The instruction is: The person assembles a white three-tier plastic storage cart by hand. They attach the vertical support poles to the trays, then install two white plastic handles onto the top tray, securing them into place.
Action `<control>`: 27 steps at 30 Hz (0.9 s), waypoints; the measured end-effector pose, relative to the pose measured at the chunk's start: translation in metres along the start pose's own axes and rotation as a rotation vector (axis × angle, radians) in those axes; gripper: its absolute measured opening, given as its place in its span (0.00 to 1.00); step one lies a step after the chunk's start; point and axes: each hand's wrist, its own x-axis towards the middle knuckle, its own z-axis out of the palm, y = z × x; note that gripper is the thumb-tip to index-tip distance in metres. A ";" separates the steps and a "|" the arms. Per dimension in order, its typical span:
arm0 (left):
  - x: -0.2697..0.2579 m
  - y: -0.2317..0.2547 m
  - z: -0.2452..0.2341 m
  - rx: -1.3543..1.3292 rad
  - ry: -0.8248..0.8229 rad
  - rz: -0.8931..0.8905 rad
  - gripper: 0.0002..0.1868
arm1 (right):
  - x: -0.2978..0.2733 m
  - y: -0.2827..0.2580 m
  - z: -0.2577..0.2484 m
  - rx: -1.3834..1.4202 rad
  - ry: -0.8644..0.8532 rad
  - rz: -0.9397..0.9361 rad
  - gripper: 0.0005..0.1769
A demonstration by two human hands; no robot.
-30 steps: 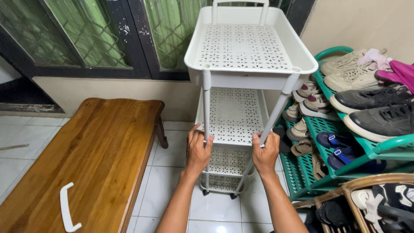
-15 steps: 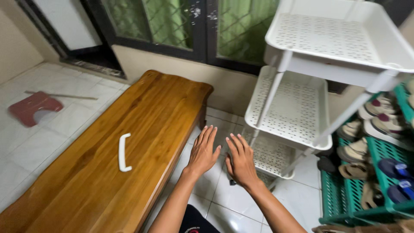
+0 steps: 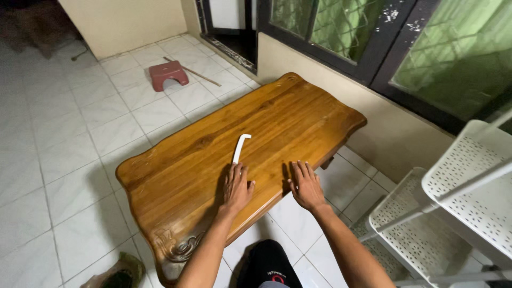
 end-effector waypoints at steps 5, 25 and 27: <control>-0.004 -0.027 -0.012 0.021 0.077 -0.281 0.38 | 0.026 -0.046 0.027 0.066 -0.060 -0.114 0.35; 0.011 -0.030 -0.019 0.033 0.069 -0.373 0.28 | 0.050 -0.103 0.067 0.152 0.116 -0.131 0.24; 0.011 -0.028 -0.020 0.028 0.056 -0.384 0.30 | 0.050 -0.099 0.070 0.167 0.132 -0.109 0.24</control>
